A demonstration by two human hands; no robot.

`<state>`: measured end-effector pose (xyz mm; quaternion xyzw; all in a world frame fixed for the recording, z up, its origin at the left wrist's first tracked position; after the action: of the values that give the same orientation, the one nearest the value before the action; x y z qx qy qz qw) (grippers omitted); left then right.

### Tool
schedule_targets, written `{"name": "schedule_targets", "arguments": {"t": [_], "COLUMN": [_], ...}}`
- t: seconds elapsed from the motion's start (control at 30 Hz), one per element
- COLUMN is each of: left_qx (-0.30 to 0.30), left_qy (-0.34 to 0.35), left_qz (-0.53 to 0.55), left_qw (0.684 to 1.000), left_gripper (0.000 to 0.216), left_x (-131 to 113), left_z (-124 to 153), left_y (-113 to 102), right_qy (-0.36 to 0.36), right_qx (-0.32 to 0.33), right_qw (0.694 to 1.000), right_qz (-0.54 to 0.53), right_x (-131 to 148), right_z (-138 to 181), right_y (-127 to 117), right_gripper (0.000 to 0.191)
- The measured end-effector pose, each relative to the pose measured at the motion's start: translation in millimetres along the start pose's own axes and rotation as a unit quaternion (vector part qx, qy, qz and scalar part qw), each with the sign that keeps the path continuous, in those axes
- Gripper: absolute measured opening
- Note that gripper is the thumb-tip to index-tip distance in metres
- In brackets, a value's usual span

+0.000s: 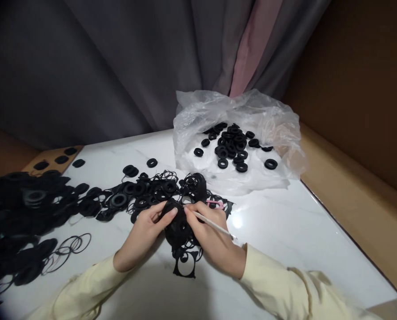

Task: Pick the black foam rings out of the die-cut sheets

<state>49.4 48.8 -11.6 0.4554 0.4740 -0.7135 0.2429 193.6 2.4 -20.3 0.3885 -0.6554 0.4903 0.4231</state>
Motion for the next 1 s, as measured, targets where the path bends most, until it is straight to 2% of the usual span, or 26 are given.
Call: {"name": "schedule_targets", "arguments": {"t": [0.23,0.37,0.57,0.73,0.83,1.0], "left_qx": [0.098,0.124,0.149,0.162,0.160,0.091], "left_qy": [-0.032,-0.051,-0.078,-0.071,-0.067,-0.053], "left_qz": [0.144,0.176,0.188,0.176,0.174,0.173], "left_qw": [0.984,0.975,0.968,0.968,0.969,0.979], "left_gripper": [0.027,0.024,0.024,0.024,0.025,0.024], "left_x": [-3,-3,-3,-4,-5,-9], "left_z": [-1,-2,-4,-5,-4,-4], "left_y": [0,-2,-3,-5,-5,-3], "right_qy": [-0.126,-0.201,-0.269,-0.334,-0.379,-0.438], "right_qx": [0.034,-0.016,-0.039,-0.097,-0.106,-0.082], "right_qw": [0.988,0.975,0.959,0.932,0.911,0.880], "right_qz": [0.085,0.096,0.076,0.099,0.125,0.167], "right_x": [13,12,15,18,13,6], "right_z": [6,11,15,19,22,23], "right_y": [-1,-2,0,1,4,4], "right_gripper": [0.022,0.023,0.024,0.027,0.036,0.049]}}
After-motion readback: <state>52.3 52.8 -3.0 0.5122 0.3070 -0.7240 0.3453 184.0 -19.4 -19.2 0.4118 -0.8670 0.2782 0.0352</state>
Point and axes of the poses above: each hand's wrist, its own z-axis away from the middle knuckle, its own y-axis out of the palm, x = y × z, the point moved 5 cm from there along -z, towards the middle knuckle, and after that the axes turned 2 degrees about y, right-handed, at the moved point
